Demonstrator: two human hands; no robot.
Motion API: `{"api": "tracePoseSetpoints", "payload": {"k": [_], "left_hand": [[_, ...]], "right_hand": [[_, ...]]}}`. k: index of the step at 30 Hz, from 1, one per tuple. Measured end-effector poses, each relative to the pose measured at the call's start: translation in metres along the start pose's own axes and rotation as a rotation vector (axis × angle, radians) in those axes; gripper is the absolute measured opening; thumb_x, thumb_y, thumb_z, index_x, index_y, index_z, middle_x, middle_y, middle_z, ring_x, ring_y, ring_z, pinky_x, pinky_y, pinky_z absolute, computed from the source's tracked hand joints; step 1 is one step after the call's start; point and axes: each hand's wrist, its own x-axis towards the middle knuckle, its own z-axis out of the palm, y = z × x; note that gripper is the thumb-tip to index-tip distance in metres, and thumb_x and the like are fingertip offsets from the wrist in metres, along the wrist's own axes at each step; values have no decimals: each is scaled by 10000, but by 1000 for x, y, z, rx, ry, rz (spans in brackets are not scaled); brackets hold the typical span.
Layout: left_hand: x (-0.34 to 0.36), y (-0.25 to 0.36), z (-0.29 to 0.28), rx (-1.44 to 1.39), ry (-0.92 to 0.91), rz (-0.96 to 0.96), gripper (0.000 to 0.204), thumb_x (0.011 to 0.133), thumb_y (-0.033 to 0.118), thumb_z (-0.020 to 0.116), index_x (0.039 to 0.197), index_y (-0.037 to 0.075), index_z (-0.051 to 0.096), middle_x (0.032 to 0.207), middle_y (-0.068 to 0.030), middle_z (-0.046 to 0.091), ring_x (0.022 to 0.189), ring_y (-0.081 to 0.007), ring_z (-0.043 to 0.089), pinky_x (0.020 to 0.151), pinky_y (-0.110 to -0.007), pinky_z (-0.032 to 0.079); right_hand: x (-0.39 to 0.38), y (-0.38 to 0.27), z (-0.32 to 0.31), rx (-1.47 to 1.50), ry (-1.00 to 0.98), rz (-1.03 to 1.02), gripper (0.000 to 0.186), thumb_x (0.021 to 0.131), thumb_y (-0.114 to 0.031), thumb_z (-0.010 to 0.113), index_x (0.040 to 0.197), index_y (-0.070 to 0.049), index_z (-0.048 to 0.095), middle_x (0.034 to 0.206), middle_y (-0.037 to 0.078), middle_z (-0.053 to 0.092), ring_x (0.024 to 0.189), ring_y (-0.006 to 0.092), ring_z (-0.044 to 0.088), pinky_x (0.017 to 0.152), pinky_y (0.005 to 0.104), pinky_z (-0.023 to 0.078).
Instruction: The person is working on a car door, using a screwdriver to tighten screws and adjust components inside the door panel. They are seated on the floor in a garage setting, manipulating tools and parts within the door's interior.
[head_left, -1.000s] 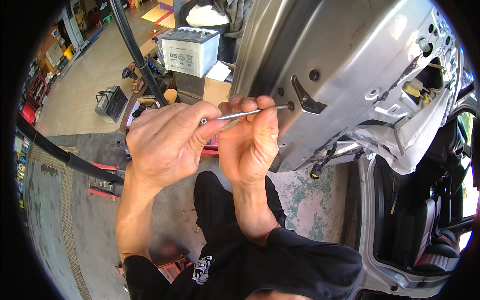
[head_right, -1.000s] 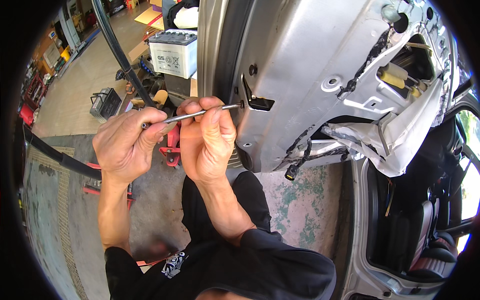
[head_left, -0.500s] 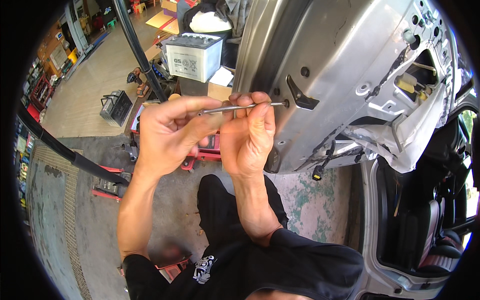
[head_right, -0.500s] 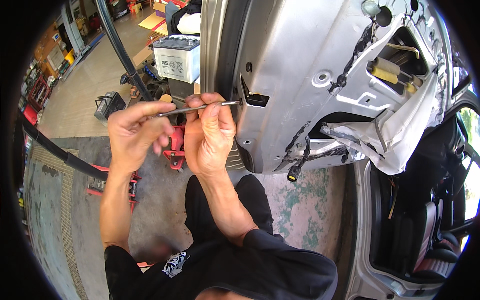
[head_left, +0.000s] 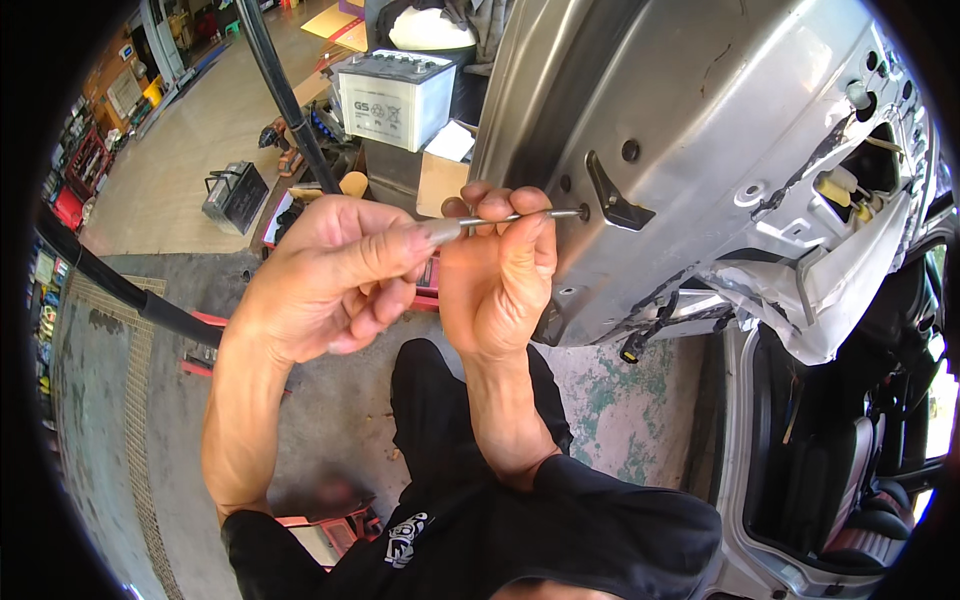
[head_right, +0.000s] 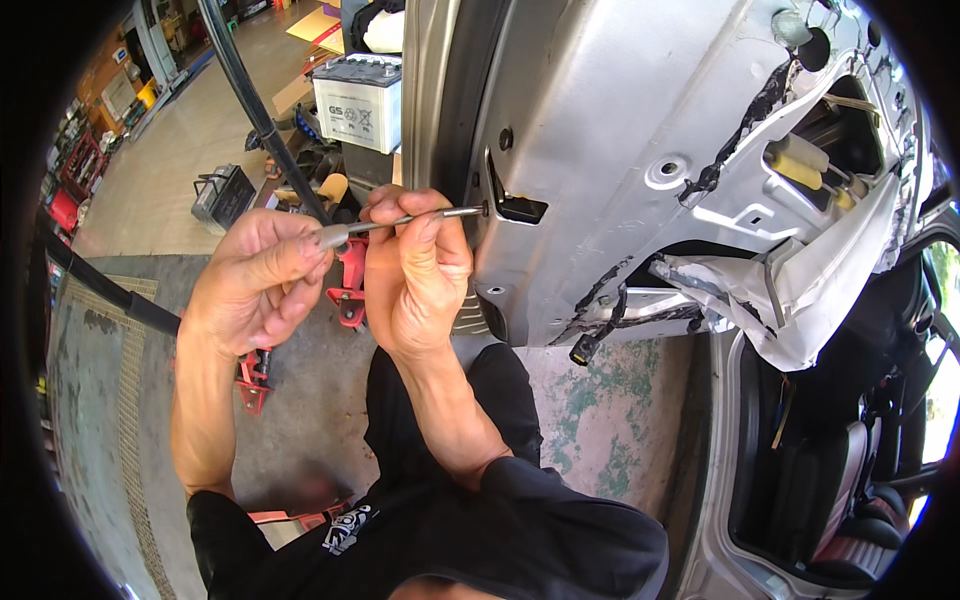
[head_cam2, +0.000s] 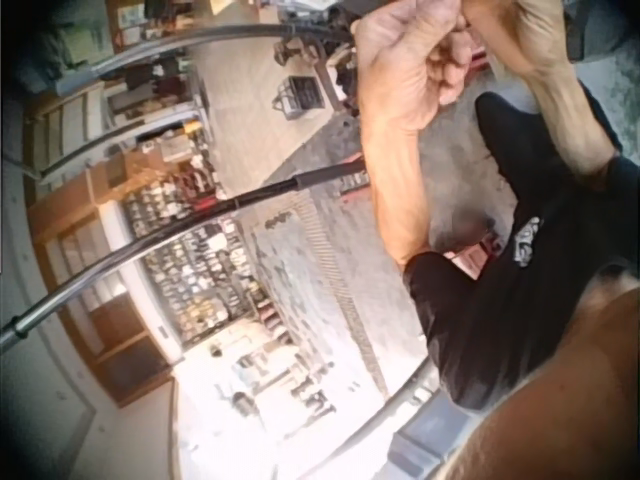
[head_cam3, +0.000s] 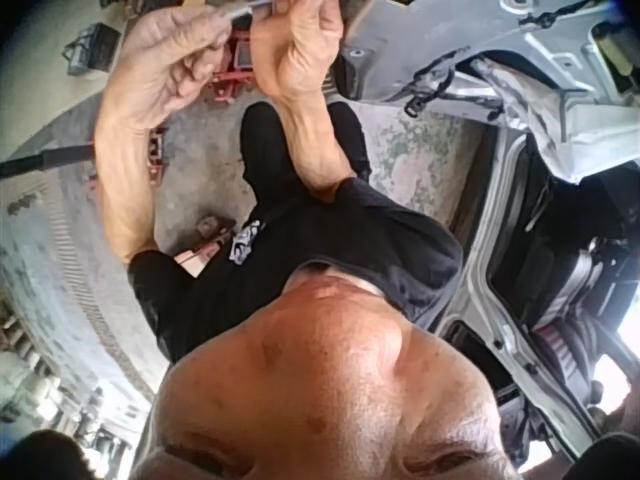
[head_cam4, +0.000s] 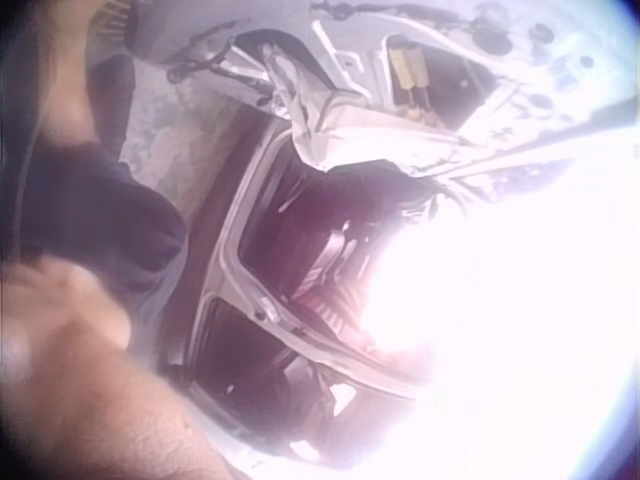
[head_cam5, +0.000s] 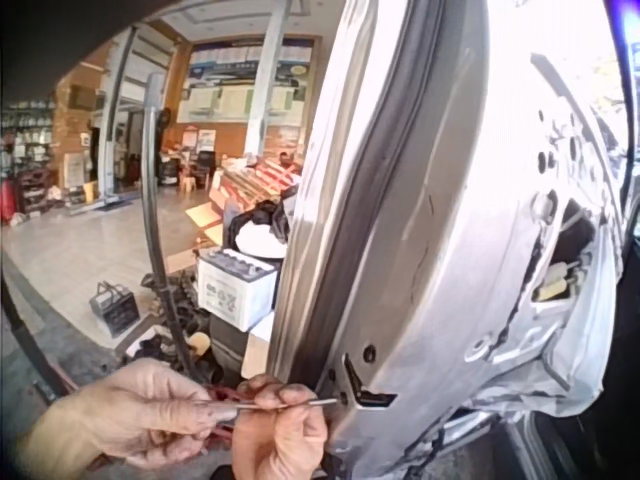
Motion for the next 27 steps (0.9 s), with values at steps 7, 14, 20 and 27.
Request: {"api": "tracePoseSetpoints", "payload": {"k": [7, 14, 20, 27], "left_hand": [[-3, -6, 9, 527, 158, 260, 267, 983, 245, 695, 929, -16, 710, 655, -65, 671, 445, -66, 542, 378, -198, 392], [-5, -12, 7, 739, 207, 377, 260, 989, 245, 687, 1065, -1, 714, 717, -52, 704, 532, -72, 597, 471, -220, 462], [-8, -17, -4, 1324, 177, 868, 636, 803, 342, 795, 1281, -40, 625, 1007, -154, 754, 793, -249, 740, 688, -333, 589], [3, -16, -15, 1652, 112, 1392, 620, 805, 252, 785, 1273, -101, 583, 1040, -219, 721, 881, -341, 731, 724, -391, 606]], "right_hand": [[0, -3, 3, 13, 16, 20, 218, 1058, -235, 559, 1173, -66, 635, 1064, 83, 691, 1107, 240, 573, 1002, 418, 435], [2, -5, 4, 33, 27, 31, 226, 1061, -243, 551, 1173, -64, 633, 1071, 94, 688, 1094, 240, 575, 1001, 430, 439], [-1, -1, 0, 95, 21, 33, 229, 1042, -259, 583, 1149, -66, 644, 1048, 85, 693, 1057, 234, 577, 988, 426, 441], [-1, -4, 6, 140, 44, 67, 222, 1040, -266, 584, 1147, -85, 653, 1031, 67, 699, 1027, 216, 587, 973, 416, 440]]}}
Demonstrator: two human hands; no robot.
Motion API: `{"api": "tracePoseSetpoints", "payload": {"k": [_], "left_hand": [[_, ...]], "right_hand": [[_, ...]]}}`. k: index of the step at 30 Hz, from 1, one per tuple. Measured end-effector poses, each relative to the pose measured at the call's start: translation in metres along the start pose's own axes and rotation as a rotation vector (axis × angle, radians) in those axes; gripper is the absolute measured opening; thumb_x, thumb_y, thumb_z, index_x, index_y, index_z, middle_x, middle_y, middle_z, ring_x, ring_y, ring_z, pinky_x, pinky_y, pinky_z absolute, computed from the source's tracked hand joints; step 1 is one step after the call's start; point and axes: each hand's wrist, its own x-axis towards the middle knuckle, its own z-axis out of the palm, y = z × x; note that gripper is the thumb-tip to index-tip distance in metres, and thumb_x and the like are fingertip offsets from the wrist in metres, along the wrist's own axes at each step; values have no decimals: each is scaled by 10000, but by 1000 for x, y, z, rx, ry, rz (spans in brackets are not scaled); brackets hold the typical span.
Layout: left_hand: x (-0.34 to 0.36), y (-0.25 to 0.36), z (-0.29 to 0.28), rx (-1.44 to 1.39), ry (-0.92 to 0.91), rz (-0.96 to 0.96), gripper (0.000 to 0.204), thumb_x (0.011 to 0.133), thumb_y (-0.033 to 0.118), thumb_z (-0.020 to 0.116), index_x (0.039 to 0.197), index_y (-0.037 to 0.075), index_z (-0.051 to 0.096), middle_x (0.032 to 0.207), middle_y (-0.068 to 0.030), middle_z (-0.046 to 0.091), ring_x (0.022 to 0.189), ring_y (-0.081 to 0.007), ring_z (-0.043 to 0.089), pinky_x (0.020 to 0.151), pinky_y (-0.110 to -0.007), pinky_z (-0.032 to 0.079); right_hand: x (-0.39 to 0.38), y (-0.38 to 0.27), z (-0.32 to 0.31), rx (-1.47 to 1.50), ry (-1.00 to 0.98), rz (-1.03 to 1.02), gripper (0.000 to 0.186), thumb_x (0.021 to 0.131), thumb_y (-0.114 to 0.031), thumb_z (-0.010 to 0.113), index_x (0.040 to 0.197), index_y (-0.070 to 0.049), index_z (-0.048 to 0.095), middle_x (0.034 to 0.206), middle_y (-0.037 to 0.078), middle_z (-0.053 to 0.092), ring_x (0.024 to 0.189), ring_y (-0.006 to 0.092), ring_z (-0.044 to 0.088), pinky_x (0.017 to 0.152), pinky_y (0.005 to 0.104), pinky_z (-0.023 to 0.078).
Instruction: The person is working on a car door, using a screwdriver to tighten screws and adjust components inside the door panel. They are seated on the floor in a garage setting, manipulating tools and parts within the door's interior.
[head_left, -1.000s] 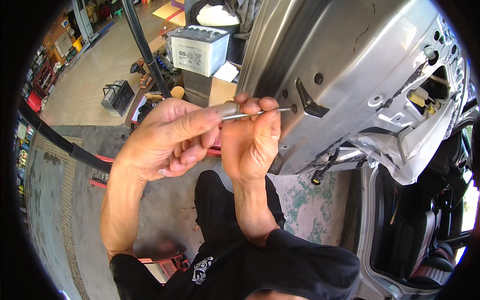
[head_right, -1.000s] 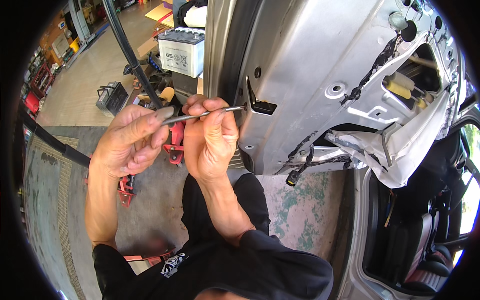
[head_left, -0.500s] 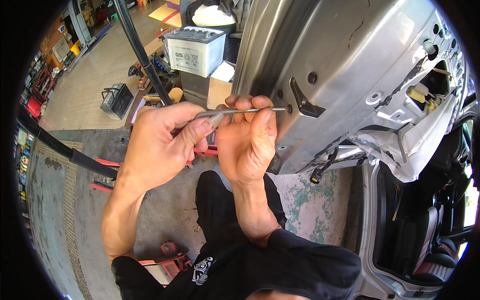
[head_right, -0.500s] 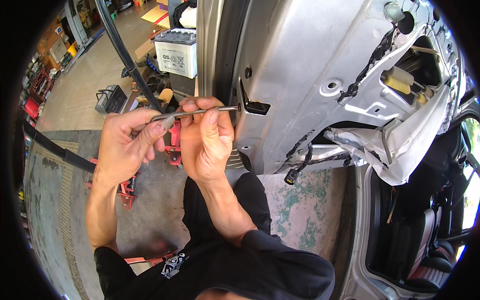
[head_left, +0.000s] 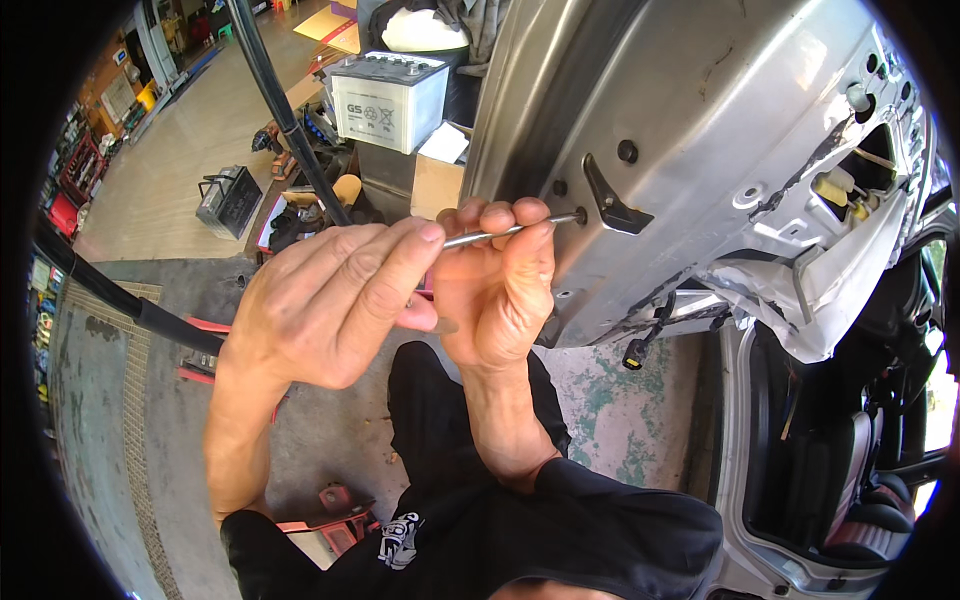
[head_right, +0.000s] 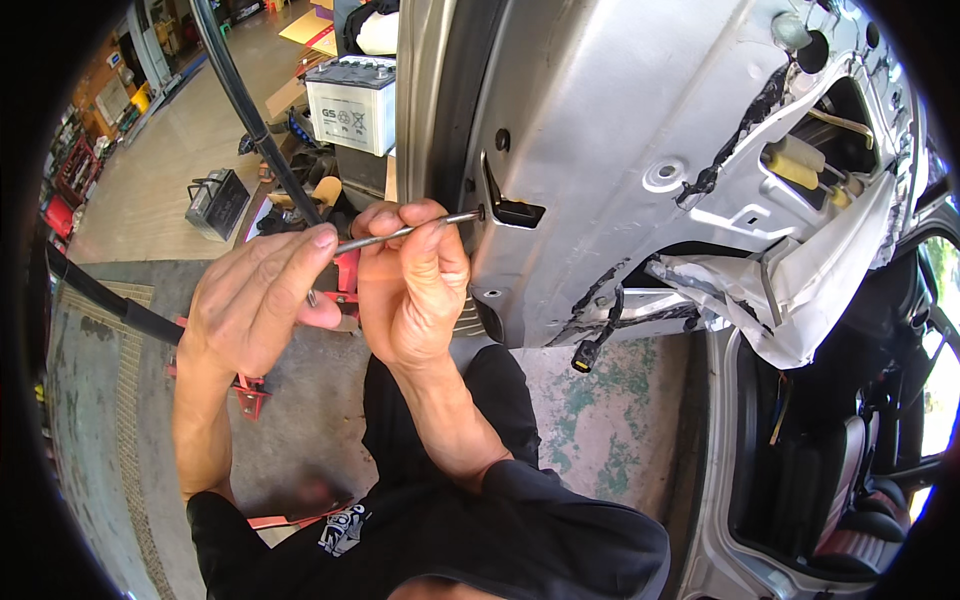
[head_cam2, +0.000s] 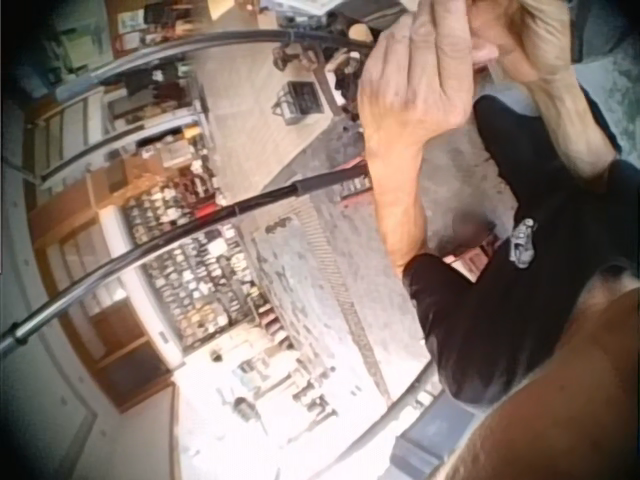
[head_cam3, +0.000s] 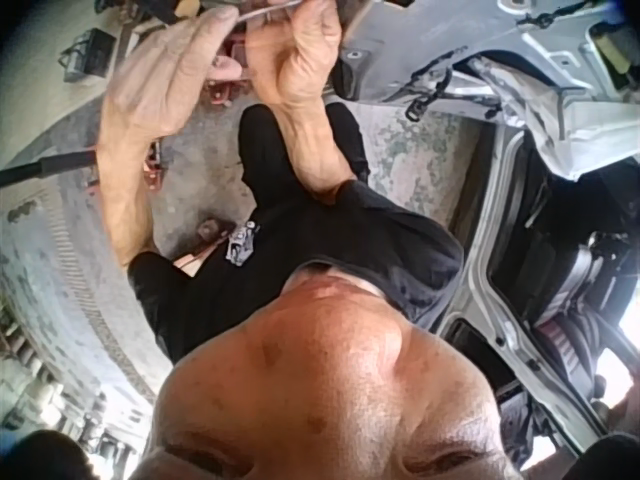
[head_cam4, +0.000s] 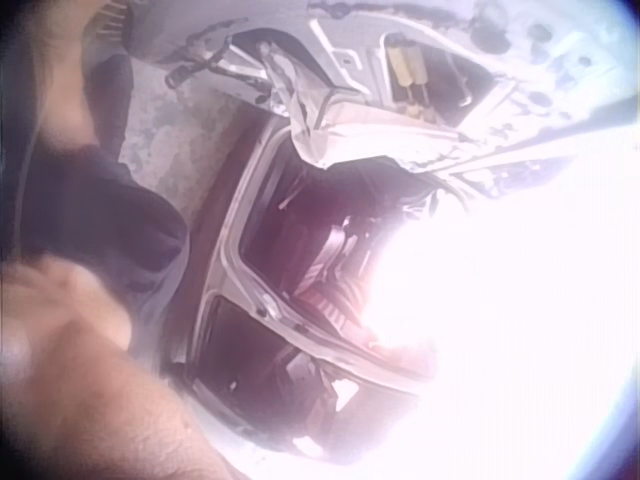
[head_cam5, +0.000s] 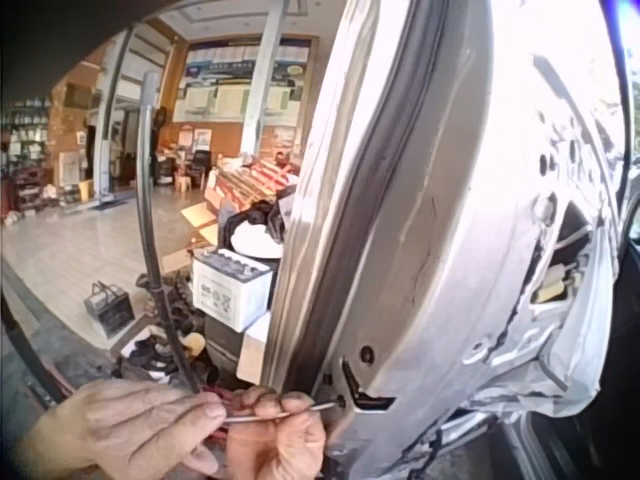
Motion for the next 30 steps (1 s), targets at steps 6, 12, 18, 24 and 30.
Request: {"api": "tracePoseSetpoints", "payload": {"k": [6, 12, 18, 24, 30], "left_hand": [[1, 0, 4, 129, 31, 113, 495, 925, 204, 698, 1208, -176, 554, 862, -179, 670, 688, -262, 677, 581, -363, 559], [9, 0, 0, 206, 16, 124, 413, 1020, 265, 597, 1110, -137, 594, 738, -120, 622, 580, -204, 611, 470, -331, 446], [26, 9, 5, -329, 69, -543, 398, 1064, 325, 523, 899, -28, 603, 631, -106, 561, 451, -165, 534, 418, -295, 395], [35, 13, -10, -1426, 75, -1431, 519, 1039, 472, 558, 801, 11, 578, 507, -13, 467, 362, -76, 449, 290, -238, 288], [26, 7, -2, -862, 60, -1057, 401, 1002, 383, 638, 1010, -18, 646, 720, -97, 639, 543, -123, 615, 458, -251, 466]], "right_hand": [[-1, -3, 3, 8, -21, 12, 220, 1056, -271, 553, 1155, -103, 654, 1039, 52, 703, 1001, 200, 593, 963, 407, 434], [-1, -5, 7, 52, 6, 35, 218, 1059, -272, 547, 1142, -97, 648, 1042, 57, 704, 973, 188, 599, 956, 400, 440], [4, -4, 9, 29, 25, 27, 227, 1068, -265, 536, 1134, -71, 634, 1039, 86, 703, 905, 194, 618, 889, 378, 486], [3, -2, 11, 63, 63, 2, 262, 1066, -305, 538, 1111, -62, 624, 1017, 99, 697, 839, 189, 627, 806, 367, 508], [3, -1, 14, 44, 141, -9, 244, 1055, -294, 563, 1099, -63, 625, 996, 91, 691, 817, 172, 623, 785, 358, 501]]}}
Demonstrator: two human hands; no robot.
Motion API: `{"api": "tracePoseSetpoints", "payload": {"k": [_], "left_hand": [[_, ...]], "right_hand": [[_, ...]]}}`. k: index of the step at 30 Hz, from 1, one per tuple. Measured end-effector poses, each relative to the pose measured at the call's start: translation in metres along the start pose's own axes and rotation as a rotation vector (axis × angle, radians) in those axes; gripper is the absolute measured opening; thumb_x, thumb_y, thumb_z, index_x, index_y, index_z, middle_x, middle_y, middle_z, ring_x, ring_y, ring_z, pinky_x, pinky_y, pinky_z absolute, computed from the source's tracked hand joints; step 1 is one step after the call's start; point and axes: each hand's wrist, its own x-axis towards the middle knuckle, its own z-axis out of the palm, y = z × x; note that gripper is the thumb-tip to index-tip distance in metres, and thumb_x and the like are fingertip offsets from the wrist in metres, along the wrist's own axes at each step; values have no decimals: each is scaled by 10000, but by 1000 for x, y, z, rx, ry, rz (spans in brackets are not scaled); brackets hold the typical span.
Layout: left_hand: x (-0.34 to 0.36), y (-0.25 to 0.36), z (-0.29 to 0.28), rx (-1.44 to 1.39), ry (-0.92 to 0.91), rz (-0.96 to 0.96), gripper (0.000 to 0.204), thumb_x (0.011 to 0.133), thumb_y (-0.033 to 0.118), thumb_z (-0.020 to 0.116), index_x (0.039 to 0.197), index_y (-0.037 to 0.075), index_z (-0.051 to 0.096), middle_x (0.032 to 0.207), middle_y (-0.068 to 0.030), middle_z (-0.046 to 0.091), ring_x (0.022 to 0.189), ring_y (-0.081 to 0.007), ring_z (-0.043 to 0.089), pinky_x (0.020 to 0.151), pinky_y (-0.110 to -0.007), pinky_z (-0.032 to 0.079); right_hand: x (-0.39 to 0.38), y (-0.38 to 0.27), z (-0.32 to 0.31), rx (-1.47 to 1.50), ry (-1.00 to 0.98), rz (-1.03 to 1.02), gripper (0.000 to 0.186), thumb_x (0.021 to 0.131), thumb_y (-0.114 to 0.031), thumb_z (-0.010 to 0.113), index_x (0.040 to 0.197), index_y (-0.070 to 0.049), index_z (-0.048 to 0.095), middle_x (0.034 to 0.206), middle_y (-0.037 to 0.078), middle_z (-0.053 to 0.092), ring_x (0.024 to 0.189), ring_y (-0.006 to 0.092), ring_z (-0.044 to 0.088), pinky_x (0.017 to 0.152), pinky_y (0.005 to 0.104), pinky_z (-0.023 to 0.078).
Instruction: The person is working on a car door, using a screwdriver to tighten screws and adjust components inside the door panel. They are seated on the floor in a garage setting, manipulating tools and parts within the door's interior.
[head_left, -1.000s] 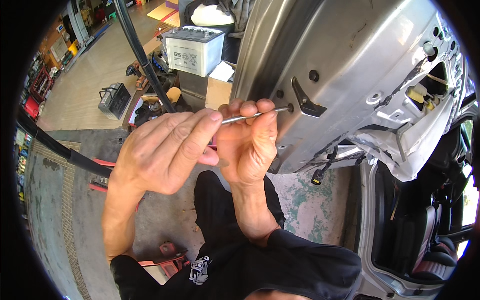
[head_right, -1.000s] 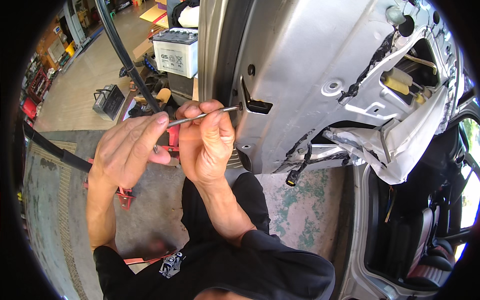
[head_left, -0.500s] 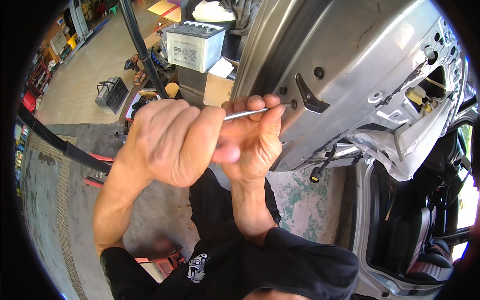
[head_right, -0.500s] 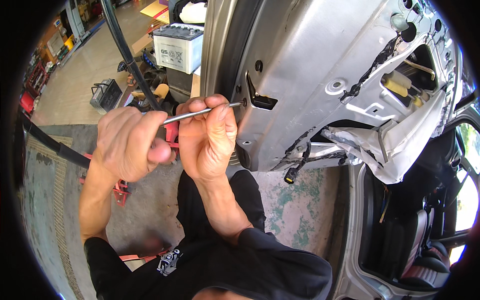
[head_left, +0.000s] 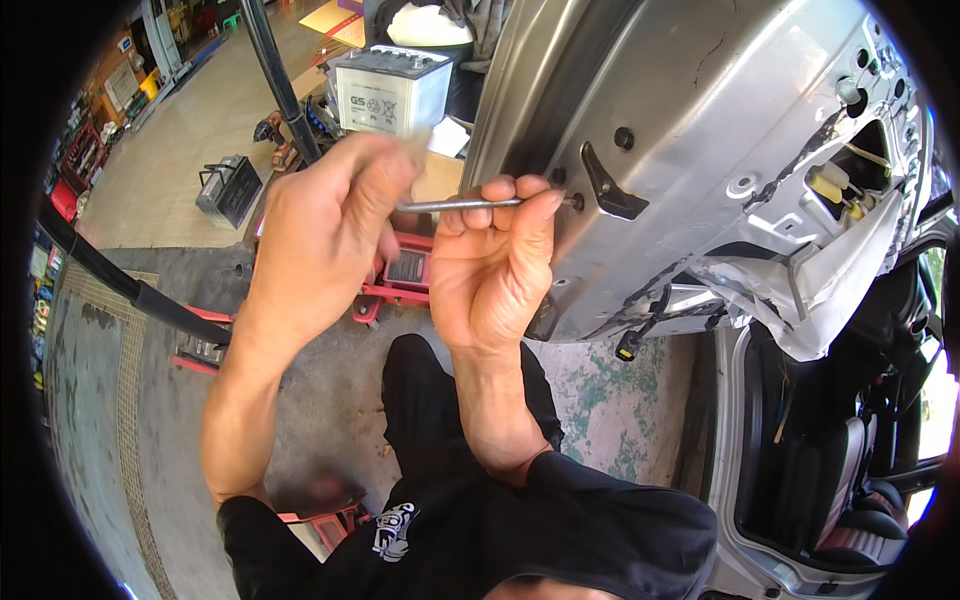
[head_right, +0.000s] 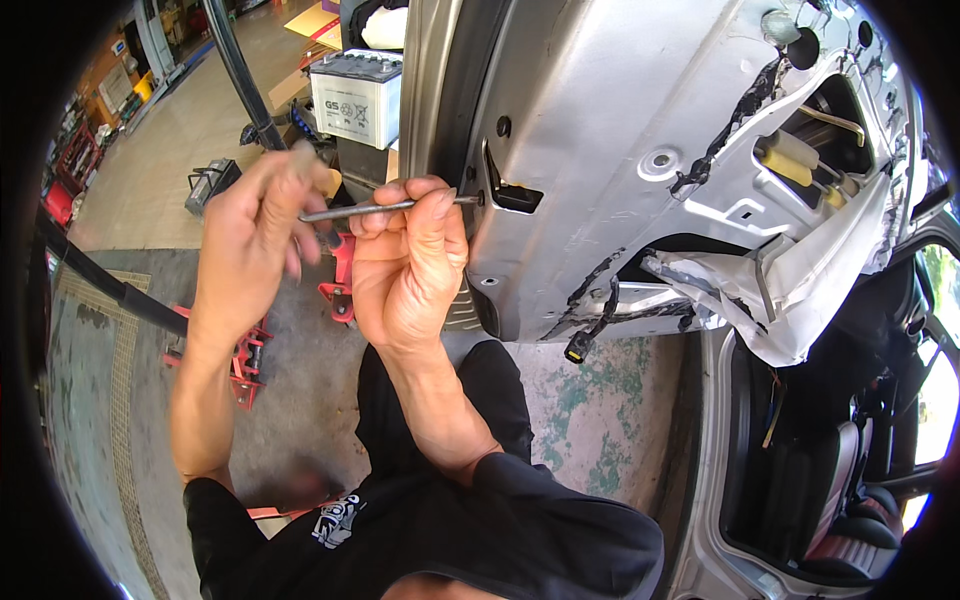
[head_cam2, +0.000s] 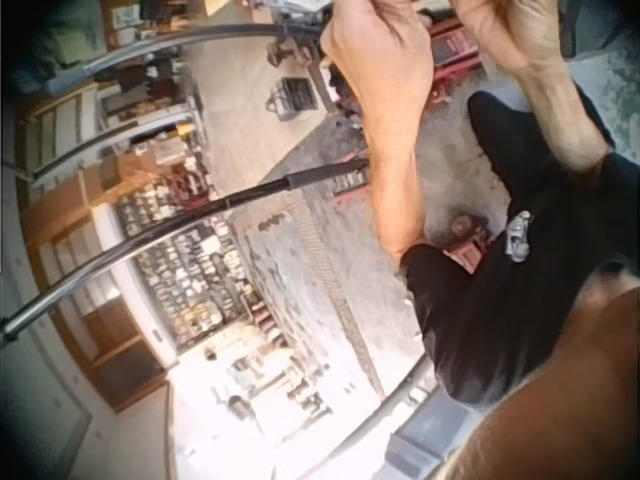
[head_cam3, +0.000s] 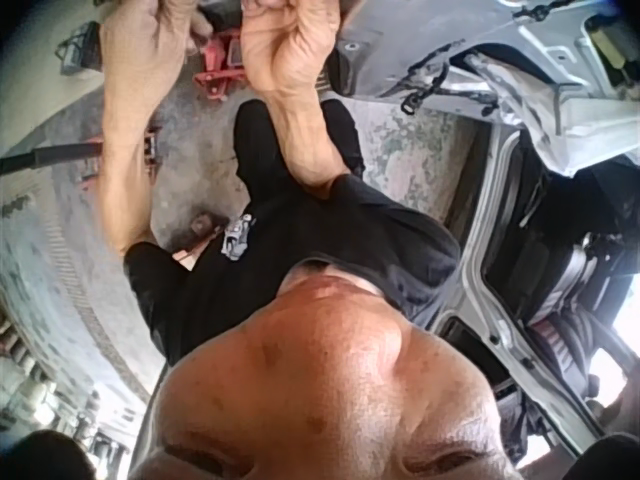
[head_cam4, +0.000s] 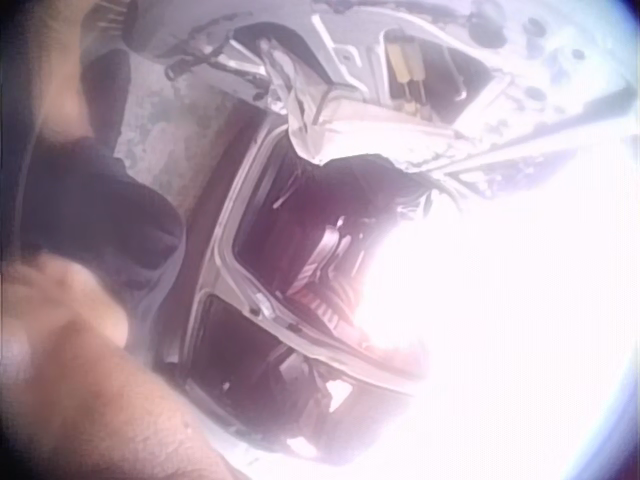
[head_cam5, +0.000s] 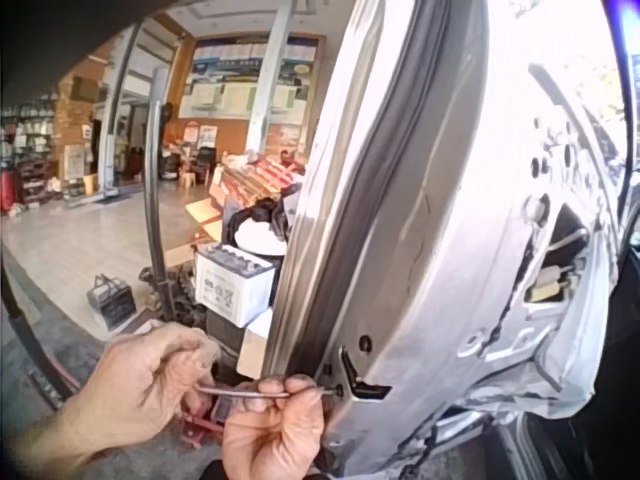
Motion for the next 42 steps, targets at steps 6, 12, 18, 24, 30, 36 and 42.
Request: {"api": "tracePoseSetpoints", "payload": {"k": [6, 12, 18, 24, 30, 36, 42], "left_hand": [[8, -20, -19, 875, 47, 997, 450, 831, 189, 812, 1215, 7, 663, 1017, -132, 714, 773, -262, 710, 667, -339, 573], [22, -27, -12, 944, 301, 1181, 427, 744, 144, 856, 1071, -59, 671, 839, -124, 673, 662, -217, 677, 550, -305, 539], [9, -36, 4, 820, 296, 814, 186, 886, 162, 769, 892, 15, 656, 677, -99, 585, 537, -229, 615, 470, -323, 473], [-7, 19, 9, -166, -80, -339, 563, 1043, 419, 535, 653, 14, 567, 452, -10, 476, 324, -82, 418, 334, -252, 333], [-5, 20, 4, -298, -102, -335, 421, 1044, 323, 558, 813, -20, 635, 585, -75, 588, 387, -120, 523, 351, -259, 407], [-8, -11, -21, 785, -52, 849, 591, 835, 197, 786, 1350, -9, 583, 1062, -155, 723, 824, -256, 729, 677, -345, 577], [4, -9, -17, 871, 48, 1077, 432, 830, 170, 775, 1192, -25, 639, 956, -136, 729, 774, -277, 724, 640, -350, 571]], "right_hand": [[0, 1, -5, -3, -25, -36, 257, 1053, -300, 562, 1102, -56, 628, 1006, 103, 693, 804, 172, 626, 794, 352, 510], [-1, 2, 1, 18, -7, -15, 261, 1053, -301, 560, 1108, -55, 628, 1026, 111, 701, 820, 172, 639, 800, 353, 514], [1, 3, 1, -19, 1, -31, 267, 1057, -306, 552, 1115, -55, 622, 1036, 110, 705, 824, 171, 653, 795, 358, 509], [-1, 1, 2, -7, 57, -37, 310, 1044, -361, 571, 1085, -57, 613, 1012, 111, 713, 780, 178, 661, 743, 347, 514], [3, 5, 9, -38, 119, -71, 325, 1029, -379, 599, 1071, -57, 617, 975, 116, 725, 761, 183, 669, 712, 348, 525], [2, 5, 10, -45, 129, -80, 319, 1023, -374, 613, 1044, -56, 638, 953, 112, 729, 742, 185, 666, 694, 341, 519], [2, 4, 11, -38, 140, -65, 316, 1024, -368, 613, 1009, -55, 655, 939, 114, 730, 726, 182, 656, 688, 335, 514]]}}
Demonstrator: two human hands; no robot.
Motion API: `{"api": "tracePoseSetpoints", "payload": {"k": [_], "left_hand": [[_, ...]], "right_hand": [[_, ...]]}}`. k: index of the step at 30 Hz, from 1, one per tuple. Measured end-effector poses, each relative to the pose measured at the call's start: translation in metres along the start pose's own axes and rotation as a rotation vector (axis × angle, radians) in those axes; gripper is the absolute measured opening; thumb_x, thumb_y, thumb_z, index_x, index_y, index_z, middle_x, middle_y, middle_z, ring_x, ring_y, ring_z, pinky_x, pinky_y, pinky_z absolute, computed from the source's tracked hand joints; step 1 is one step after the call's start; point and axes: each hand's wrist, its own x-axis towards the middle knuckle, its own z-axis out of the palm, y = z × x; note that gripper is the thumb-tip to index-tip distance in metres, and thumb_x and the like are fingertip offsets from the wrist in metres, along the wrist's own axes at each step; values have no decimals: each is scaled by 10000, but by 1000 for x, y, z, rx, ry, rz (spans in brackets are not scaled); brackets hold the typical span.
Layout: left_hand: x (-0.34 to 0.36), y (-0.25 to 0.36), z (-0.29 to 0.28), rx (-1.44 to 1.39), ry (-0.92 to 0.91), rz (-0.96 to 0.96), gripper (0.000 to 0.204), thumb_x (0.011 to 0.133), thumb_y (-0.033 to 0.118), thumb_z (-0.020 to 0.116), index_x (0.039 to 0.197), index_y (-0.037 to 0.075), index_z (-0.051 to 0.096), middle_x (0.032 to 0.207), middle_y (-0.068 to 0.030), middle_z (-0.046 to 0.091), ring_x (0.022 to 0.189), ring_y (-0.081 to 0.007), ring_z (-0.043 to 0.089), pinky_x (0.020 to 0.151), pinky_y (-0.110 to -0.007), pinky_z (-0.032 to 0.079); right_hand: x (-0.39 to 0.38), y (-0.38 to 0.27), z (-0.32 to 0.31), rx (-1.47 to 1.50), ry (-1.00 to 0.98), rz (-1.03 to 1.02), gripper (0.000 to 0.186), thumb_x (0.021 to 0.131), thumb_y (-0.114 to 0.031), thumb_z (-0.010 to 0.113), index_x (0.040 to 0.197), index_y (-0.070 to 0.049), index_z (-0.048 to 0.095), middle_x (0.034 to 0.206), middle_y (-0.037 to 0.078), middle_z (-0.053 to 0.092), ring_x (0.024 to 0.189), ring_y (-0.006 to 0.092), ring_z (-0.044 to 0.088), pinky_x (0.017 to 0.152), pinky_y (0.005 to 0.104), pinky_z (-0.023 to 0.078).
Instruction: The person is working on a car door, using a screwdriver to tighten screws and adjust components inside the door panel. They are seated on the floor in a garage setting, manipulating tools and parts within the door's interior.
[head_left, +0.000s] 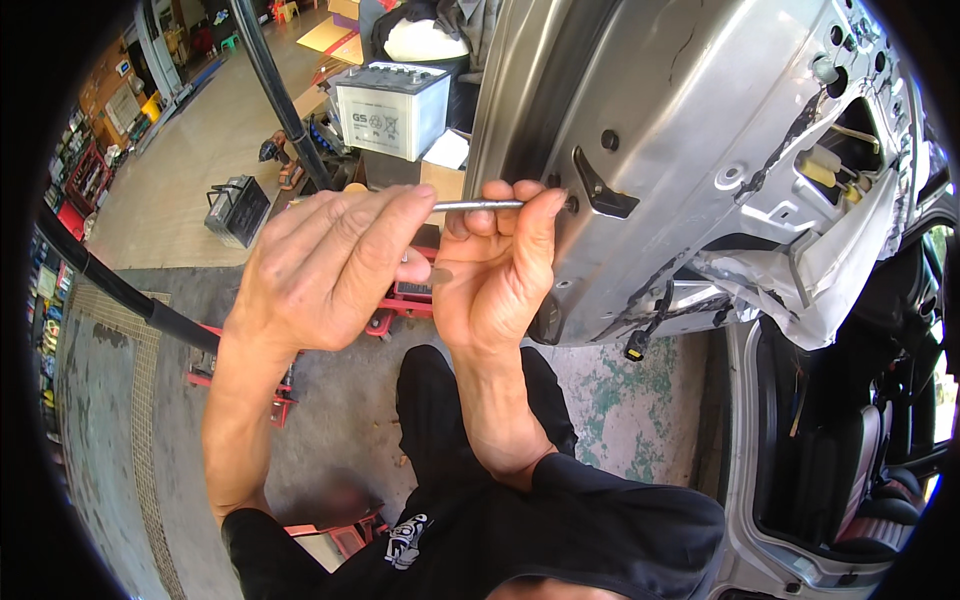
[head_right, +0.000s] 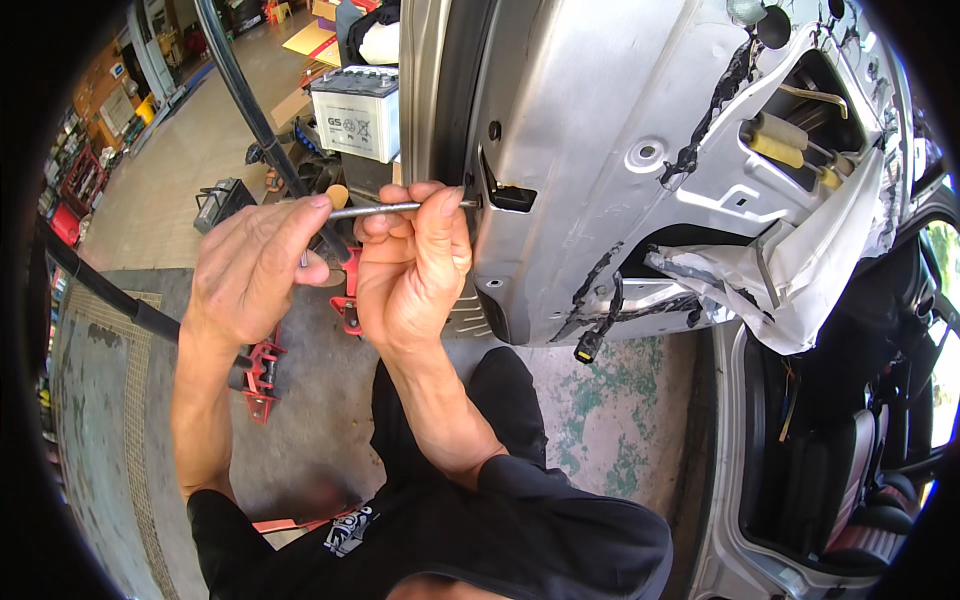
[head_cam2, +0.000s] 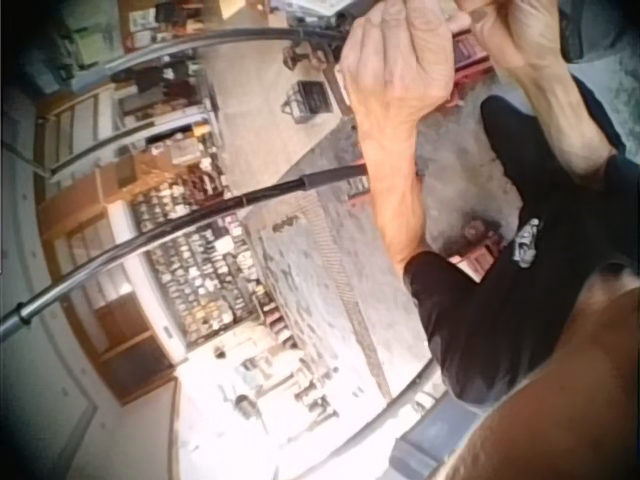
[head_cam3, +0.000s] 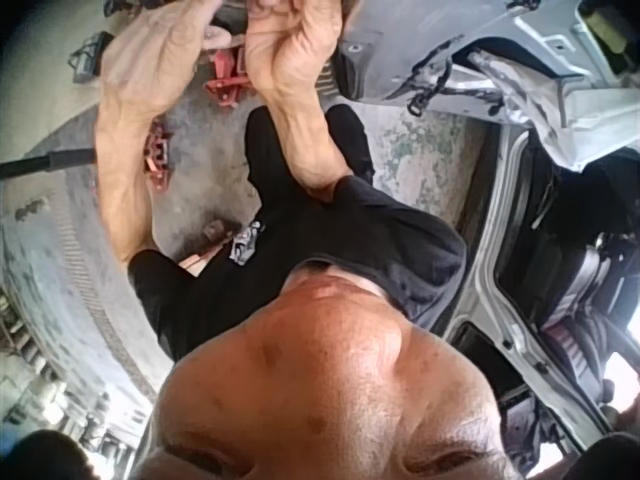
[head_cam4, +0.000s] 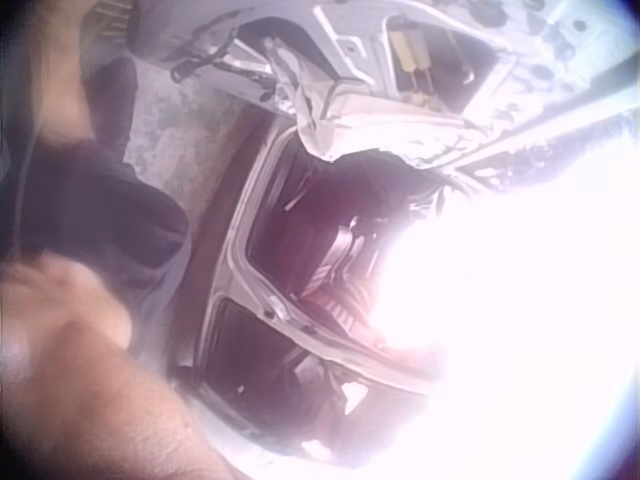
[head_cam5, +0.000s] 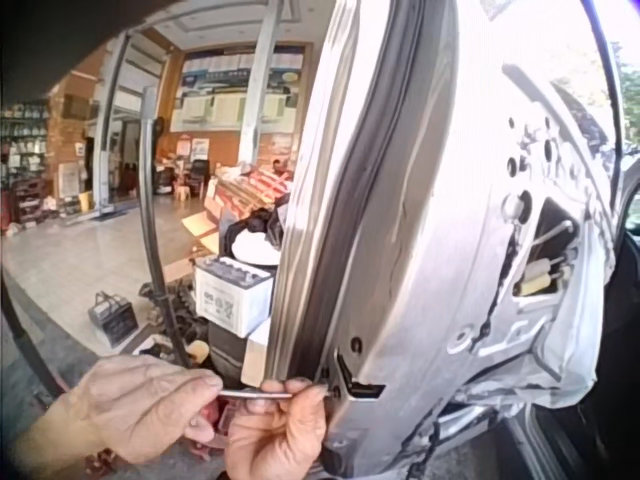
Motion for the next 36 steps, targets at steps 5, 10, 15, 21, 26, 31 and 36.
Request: {"api": "tracePoseSetpoints", "payload": {"k": [5, 10, 15, 21, 26, 31, 36], "left_hand": [[14, 23, -1, -424, -151, -762, 296, 1004, 251, 650, 910, -30, 644, 589, -83, 621, 478, -189, 617, 454, -307, 484], [26, 8, -2, -1453, -24, -1551, 465, 1028, 429, 574, 802, 23, 605, 505, -41, 528, 335, -121, 491, 279, -248, 313], [18, 18, 1, -910, 35, -1146, 414, 962, 402, 688, 990, -11, 679, 737, -107, 663, 531, -145, 634, 427, -262, 478], [-9, 11, 6, 38, 114, -307, 348, 776, 188, 859, 1062, 42, 724, 791, -64, 695, 624, -197, 662, 568, -289, 540], [18, 36, -1, -524, -32, -1044, 341, 976, 185, 679, 691, 7, 618, 497, -9, 489, 397, -101, 462, 391, -281, 327], [27, 28, -3, -1296, 74, -1554, 418, 977, 274, 652, 644, 45, 546, 484, 23, 424, 318, -70, 366, 308, -246, 244], [19, 27, 2, -1232, 49, -1511, 417, 1010, 296, 622, 695, 25, 582, 525, 5, 484, 366, -73, 443, 341, -237, 305]], "right_hand": [[1, -1, -6, 9, -17, 14, 324, 1027, -376, 603, 1009, -55, 646, 934, 113, 730, 722, 180, 653, 688, 339, 518], [2, -2, 2, 57, -3, 19, 335, 1028, -388, 595, 1031, -55, 635, 925, 114, 732, 725, 178, 661, 689, 346, 531], [0, -2, 1, 56, 4, 23, 335, 1027, -387, 597, 1033, -53, 635, 934, 117, 736, 723, 178, 678, 668, 341, 535], [-1, -1, 0, 60, 2, 31, 345, 1018, -393, 609, 1030, -49, 633, 918, 112, 732, 712, 169, 674, 646, 326, 528], [4, -1, 3, -14, 26, 14, 367, 1015, -411, 607, 1023, -44, 613, 919, 82, 685, 706, 164, 645, 649, 323, 517], [2, -7, 0, -14, -146, 47, 317, 1054, -319, 562, 1205, -40, 572, 1123, 112, 667, 840, 185, 652, 705, 344, 537], [-1, -5, -5, -65, -151, 62, 289, 1038, -169, 595, 1286, -22, 587, 1205, 172, 679, 873, 204, 693, 735, 360, 598]]}}
